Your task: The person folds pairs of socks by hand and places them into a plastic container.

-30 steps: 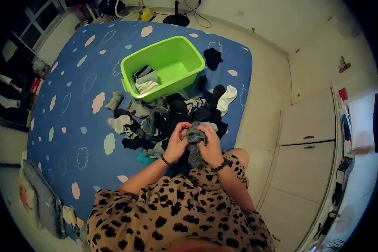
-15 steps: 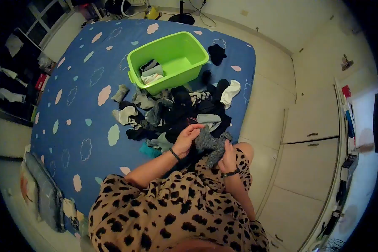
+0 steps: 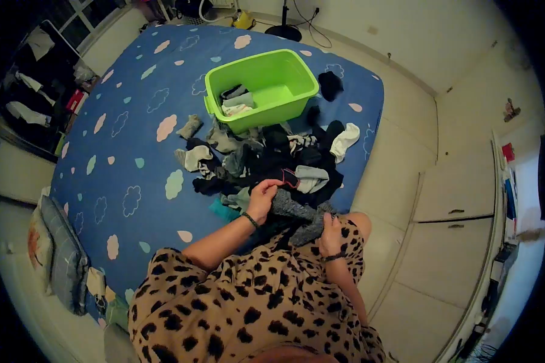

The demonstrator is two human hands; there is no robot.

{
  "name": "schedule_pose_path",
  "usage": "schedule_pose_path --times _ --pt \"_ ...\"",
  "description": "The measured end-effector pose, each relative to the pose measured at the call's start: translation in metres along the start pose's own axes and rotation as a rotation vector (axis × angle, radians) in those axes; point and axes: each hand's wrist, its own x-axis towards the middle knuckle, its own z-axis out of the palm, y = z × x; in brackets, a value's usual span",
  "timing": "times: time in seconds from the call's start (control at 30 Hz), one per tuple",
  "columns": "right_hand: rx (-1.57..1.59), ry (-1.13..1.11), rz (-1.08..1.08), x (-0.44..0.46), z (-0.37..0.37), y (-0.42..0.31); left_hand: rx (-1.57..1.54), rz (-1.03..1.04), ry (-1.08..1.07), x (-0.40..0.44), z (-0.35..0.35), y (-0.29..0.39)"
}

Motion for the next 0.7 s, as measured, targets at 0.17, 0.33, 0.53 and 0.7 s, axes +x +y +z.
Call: schedule_pose_path --times 0.17,0.33,0.53,0.7 --pt "-0.179 -0.029 -0.01 0.012 -0.001 0.004 0.593 0.436 0.039 0.012 -0.023 0.011" --pt "-0.518 -0.205 -0.322 0.032 0.015 0.008 1.171 0.669 0.427 0.058 -0.076 0.035" --pt "-0.902 -0.107 -0.713 -0.001 0.026 -0.042 0.465 0.335 0.438 0.112 -0.126 0.028" --pt "-0.702 -0.131 -0.758 -0.002 0.022 -0.044 0.311 0.094 0.411 0.088 -0.103 0.074"
